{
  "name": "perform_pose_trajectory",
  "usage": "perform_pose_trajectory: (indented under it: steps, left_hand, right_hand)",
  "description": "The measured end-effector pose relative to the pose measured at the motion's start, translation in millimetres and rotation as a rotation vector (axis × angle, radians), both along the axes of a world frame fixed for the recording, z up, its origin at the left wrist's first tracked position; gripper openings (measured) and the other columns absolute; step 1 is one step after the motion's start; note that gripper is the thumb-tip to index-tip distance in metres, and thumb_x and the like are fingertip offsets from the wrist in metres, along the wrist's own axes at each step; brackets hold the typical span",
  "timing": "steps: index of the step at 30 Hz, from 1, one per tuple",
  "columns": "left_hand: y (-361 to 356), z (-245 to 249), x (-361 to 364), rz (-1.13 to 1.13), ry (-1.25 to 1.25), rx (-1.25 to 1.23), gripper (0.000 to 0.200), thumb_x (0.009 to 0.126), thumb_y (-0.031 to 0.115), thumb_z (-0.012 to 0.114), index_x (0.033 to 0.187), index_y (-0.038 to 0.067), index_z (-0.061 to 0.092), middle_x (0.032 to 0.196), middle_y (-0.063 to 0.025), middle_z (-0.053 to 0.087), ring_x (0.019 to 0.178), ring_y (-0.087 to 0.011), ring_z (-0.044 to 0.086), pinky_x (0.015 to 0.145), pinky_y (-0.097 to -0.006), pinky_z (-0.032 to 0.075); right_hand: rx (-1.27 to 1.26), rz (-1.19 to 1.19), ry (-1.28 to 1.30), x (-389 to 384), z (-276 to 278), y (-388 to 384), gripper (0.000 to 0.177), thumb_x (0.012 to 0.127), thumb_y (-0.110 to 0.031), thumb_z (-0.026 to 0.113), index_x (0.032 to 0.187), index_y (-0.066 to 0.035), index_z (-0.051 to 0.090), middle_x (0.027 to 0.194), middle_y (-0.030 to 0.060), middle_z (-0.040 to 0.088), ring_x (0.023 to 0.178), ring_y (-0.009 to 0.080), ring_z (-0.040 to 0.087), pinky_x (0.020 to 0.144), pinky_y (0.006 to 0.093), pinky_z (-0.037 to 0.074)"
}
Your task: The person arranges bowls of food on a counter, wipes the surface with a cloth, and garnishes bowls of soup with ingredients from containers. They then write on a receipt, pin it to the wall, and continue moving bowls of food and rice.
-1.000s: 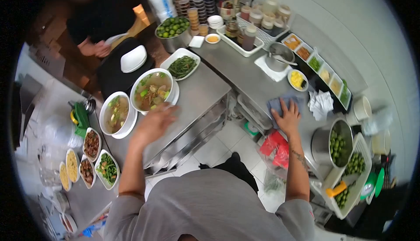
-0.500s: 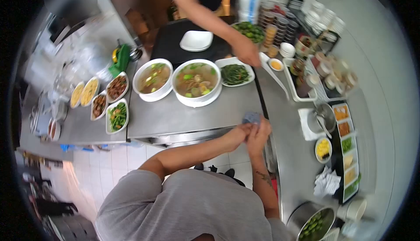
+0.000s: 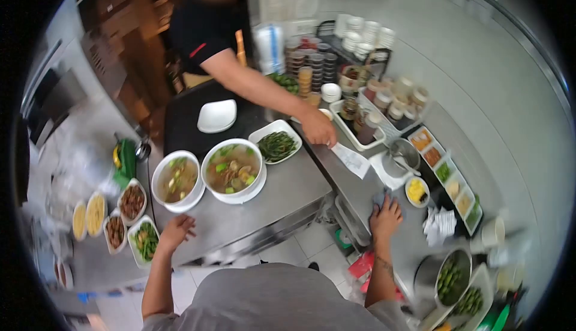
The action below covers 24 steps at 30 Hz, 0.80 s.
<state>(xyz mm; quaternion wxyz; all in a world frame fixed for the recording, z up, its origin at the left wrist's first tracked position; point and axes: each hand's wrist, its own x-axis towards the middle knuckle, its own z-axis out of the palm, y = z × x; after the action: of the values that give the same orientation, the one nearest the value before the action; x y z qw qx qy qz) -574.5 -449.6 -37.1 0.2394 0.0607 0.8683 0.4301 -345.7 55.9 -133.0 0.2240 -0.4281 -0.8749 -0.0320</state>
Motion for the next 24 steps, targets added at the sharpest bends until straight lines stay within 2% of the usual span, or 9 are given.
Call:
perform_pose_trajectory:
  steps: [1,3,6,9,11,14,17,20,24]
  left_hand:
    - [-12,5,-9,-0.037,-0.001,-0.075,0.029,0.089,0.024,0.051,0.095,-0.004,0.057,0.078,-0.0115,0.062,0.062,-0.0185,0.065,0.052,-0.0295,0.046]
    - [-26,13,-30,-0.128,0.034,-0.111,0.03,0.089,0.024,0.051,0.099,-0.004,0.057,0.077,-0.013,0.062,0.063,-0.0182,0.065,0.054,-0.0301,0.047]
    - [-39,16,-55,-0.251,0.098,-0.123,0.033,0.088,0.023,0.053,0.107,-0.004,0.056,0.079,-0.0153,0.063,0.062,-0.0191,0.065,0.059,-0.0305,0.048]
    - [-47,25,-61,-0.405,0.104,-0.122,0.033,0.087,0.023,0.053,0.109,-0.001,0.056,0.077,-0.0155,0.063,0.062,-0.0205,0.063,0.063,-0.0314,0.049]
    - [-52,34,-58,-0.522,0.074,-0.16,0.033,0.087,0.023,0.053,0.11,-0.001,0.056,0.074,-0.0147,0.063,0.064,-0.0201,0.063,0.064,-0.0317,0.049]
    - [-55,55,-48,-0.668,0.124,-0.211,0.033,0.087,0.022,0.054,0.111,0.0,0.056,0.08,-0.0164,0.063,0.072,-0.0231,0.063,0.068,-0.033,0.048]
    - [-55,57,-32,-0.721,0.23,-0.176,0.031,0.086,0.02,0.057,0.112,0.002,0.057,0.091,-0.0176,0.063,0.077,-0.0251,0.062,0.07,-0.0339,0.048]
    - [-46,60,-15,-0.798,0.203,-0.13,0.031,0.086,0.02,0.057,0.112,0.002,0.057,0.096,-0.0176,0.062,0.081,-0.0264,0.062,0.071,-0.0342,0.048]
    - [-20,63,-3,-0.92,0.119,-0.143,0.035,0.089,0.026,0.051,0.115,0.004,0.054,0.105,-0.0176,0.057,0.093,-0.0353,0.056,0.081,-0.0382,0.044]
  right_hand:
    - [0.006,0.014,0.001,2,3,-1,0.056,0.078,-0.031,0.06,0.127,-0.008,0.044,0.13,0.0183,0.042,0.117,0.036,0.04,0.094,0.0541,0.027]
    - [0.173,-0.097,0.081,-14,10,-14,0.059,0.076,-0.032,0.062,0.127,-0.007,0.044,0.128,0.021,0.043,0.116,0.0363,0.04,0.093,0.0525,0.029]
    - [0.123,0.098,0.303,-62,29,-35,0.058,0.072,-0.024,0.067,0.122,-0.002,0.047,0.124,0.0222,0.045,0.115,0.0364,0.042,0.094,0.0489,0.032]
    - [-0.052,0.317,0.219,-126,31,-39,0.055,0.073,-0.018,0.065,0.121,-0.002,0.047,0.127,0.019,0.045,0.115,0.0341,0.043,0.095,0.0428,0.036]
    - [-0.004,0.339,0.196,-159,29,-33,0.054,0.075,-0.02,0.063,0.123,-0.005,0.047,0.128,0.0169,0.045,0.116,0.0331,0.044,0.096,0.0447,0.036]
    - [-0.109,0.177,0.057,-185,7,-14,0.054,0.077,-0.023,0.061,0.126,-0.007,0.045,0.128,0.016,0.045,0.116,0.0321,0.044,0.096,0.0453,0.035]
    - [-0.216,0.05,-0.031,-185,5,-19,0.048,0.078,-0.027,0.06,0.121,-0.008,0.05,0.121,0.0151,0.05,0.112,0.0308,0.047,0.093,0.0461,0.037]
    - [-0.076,0.071,-0.062,-179,12,-29,0.035,0.078,-0.027,0.06,0.106,-0.006,0.058,0.108,0.0134,0.054,0.103,0.0303,0.05,0.087,0.0466,0.039]
    - [0.091,0.203,0.022,-173,-6,-13,0.016,0.08,-0.02,0.058,0.088,-0.006,0.06,0.093,0.0113,0.053,0.093,0.032,0.052,0.079,0.0451,0.041]
